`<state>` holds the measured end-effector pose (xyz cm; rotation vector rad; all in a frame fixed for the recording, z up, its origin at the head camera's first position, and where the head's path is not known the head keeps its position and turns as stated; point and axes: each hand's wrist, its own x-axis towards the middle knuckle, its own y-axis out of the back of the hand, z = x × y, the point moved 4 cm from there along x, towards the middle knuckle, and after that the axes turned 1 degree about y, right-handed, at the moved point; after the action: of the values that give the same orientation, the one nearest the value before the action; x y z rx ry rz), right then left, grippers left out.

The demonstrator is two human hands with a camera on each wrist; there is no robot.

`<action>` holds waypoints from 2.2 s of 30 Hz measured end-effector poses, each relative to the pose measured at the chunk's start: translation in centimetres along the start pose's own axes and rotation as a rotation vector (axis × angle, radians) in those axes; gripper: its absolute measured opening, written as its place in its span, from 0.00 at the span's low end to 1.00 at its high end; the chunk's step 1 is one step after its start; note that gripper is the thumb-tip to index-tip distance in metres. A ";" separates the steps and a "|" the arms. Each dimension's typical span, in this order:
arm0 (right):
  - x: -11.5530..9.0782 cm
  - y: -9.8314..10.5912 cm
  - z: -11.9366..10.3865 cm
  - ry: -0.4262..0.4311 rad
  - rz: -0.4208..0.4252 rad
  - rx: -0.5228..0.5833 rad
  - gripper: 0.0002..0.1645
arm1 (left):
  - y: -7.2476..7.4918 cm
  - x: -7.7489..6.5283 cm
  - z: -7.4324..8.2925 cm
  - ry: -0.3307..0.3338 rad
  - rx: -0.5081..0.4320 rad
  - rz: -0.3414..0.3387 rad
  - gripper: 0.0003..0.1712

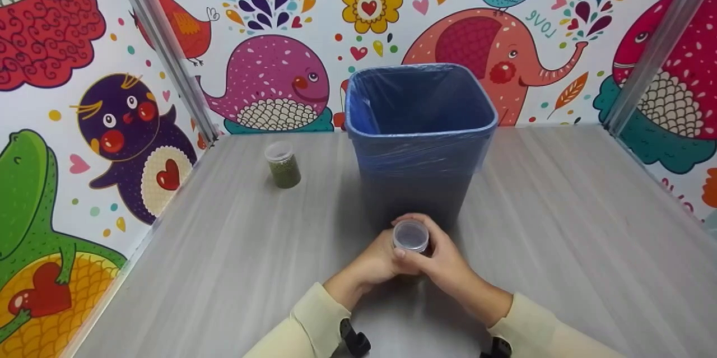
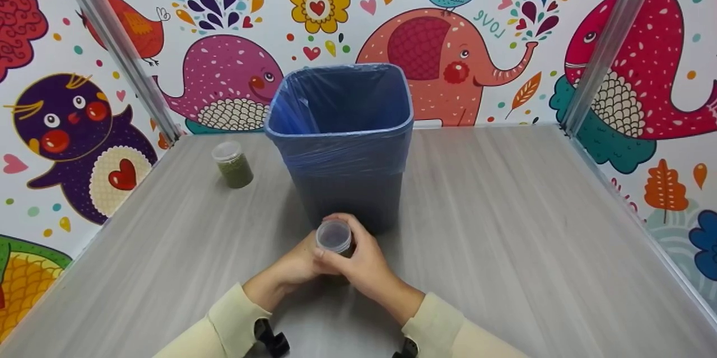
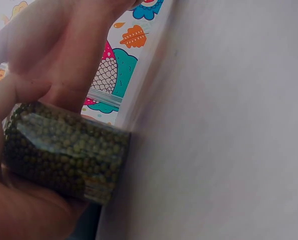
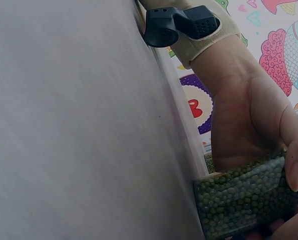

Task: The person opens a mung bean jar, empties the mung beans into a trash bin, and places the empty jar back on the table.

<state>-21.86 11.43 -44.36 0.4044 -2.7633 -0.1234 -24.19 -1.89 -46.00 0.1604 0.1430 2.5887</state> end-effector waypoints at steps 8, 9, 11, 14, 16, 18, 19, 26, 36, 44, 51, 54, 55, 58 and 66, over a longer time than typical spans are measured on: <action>-0.1 0.0 0.1 -0.017 -0.007 0.008 0.38 | 0.1 0.0 0.0 -0.003 0.010 0.002 0.30; -0.1 0.0 0.1 -0.020 -0.004 0.013 0.39 | 0.1 0.0 0.0 -0.002 0.010 0.002 0.30; -0.1 0.0 0.1 -0.023 0.003 0.026 0.40 | 0.0 0.0 0.0 -0.006 0.008 0.004 0.31; -0.2 -0.1 0.0 -0.019 0.015 0.047 0.38 | 0.0 0.0 0.0 -0.010 -0.001 0.001 0.32; -0.2 -0.1 0.0 -0.015 0.021 0.057 0.37 | 0.0 0.0 0.0 -0.011 -0.007 -0.001 0.33; -0.2 -0.1 -0.1 -0.012 0.025 0.060 0.36 | 0.0 0.0 0.0 -0.011 -0.010 -0.006 0.35; -0.2 -0.1 -0.1 -0.011 0.026 0.060 0.35 | 0.0 0.0 0.0 -0.011 -0.011 -0.008 0.35; -0.2 -0.1 -0.2 -0.014 0.024 0.064 0.34 | 0.0 0.0 -0.1 -0.014 -0.006 -0.018 0.37; -0.3 -0.1 -0.3 -0.032 0.023 0.062 0.34 | 0.0 -0.1 0.2 -0.008 0.035 -0.003 0.38; -0.2 -0.1 0.0 -0.059 0.029 0.050 0.35 | 0.0 -0.1 0.2 -0.008 0.038 0.007 0.37; -0.2 0.0 0.1 -0.057 0.027 0.038 0.35 | 0.0 -0.1 0.1 -0.007 0.030 0.015 0.36; -0.2 0.0 0.0 -0.040 0.025 0.032 0.34 | 0.1 0.0 0.0 -0.004 0.035 0.018 0.35; -0.2 0.0 0.0 -0.035 0.022 0.031 0.33 | 0.0 0.0 0.0 -0.001 0.031 0.014 0.34; -0.2 0.0 -0.1 -0.021 0.014 0.029 0.32 | 0.0 0.0 -0.1 0.004 0.011 0.001 0.32; -0.1 0.0 -0.1 -0.016 0.005 0.016 0.32 | 0.0 0.1 0.0 -0.007 -0.004 -0.014 0.29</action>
<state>-21.74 11.43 -44.28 0.4020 -2.7820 -0.1043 -24.26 -1.87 -46.01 0.1665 0.1360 2.5742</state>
